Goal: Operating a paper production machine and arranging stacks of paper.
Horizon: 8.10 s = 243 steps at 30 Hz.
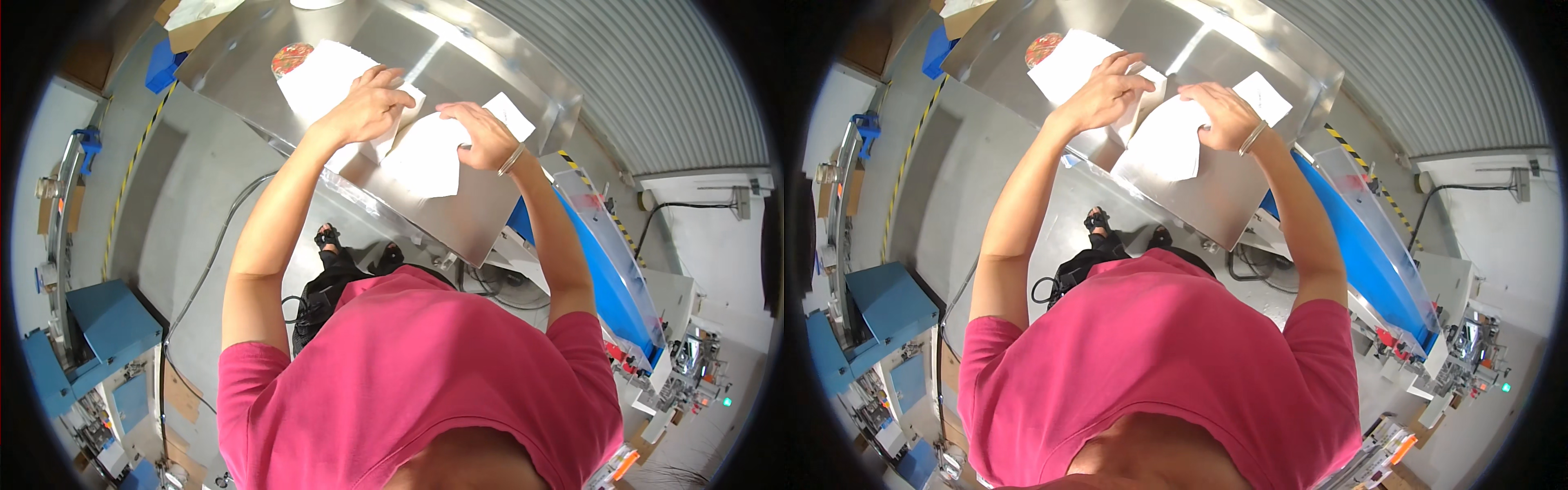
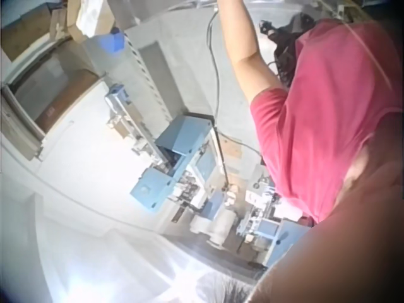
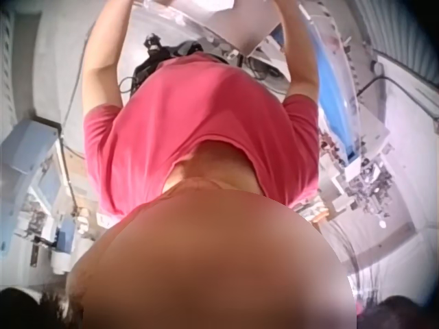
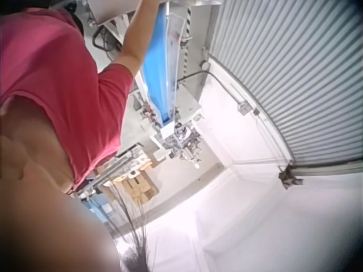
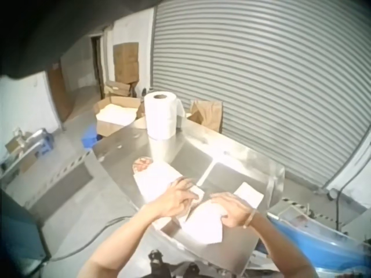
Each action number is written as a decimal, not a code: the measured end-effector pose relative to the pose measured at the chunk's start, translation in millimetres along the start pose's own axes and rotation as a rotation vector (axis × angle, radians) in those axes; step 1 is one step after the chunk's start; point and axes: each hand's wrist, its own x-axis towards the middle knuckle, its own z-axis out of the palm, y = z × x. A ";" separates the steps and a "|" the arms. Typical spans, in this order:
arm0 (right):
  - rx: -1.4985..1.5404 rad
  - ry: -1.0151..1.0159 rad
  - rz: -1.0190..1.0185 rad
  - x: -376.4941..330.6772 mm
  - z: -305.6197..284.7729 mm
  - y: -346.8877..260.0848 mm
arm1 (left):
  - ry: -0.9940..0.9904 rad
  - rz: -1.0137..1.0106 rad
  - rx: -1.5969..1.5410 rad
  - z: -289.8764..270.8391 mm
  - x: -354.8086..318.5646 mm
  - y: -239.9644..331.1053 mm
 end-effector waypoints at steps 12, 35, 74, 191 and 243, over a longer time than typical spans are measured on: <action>0.833 -0.042 0.801 -54.6 -9.6 63.9 | -0.001 -0.141 0.194 0.8 -7.0 29.9; 0.952 -0.058 0.777 12.0 30.8 -0.8 | 0.378 -0.163 0.139 3.2 -13.3 15.4; 0.740 0.469 0.778 -140.8 36.1 -51.8 | 0.135 -0.052 0.122 87.7 -50.4 174.2; 0.529 0.524 1.165 -170.5 46.9 7.2 | 0.209 -0.163 0.126 41.0 -44.2 90.2; 0.231 0.705 1.492 -200.5 45.6 30.4 | 0.234 -0.154 0.166 25.9 -39.9 56.9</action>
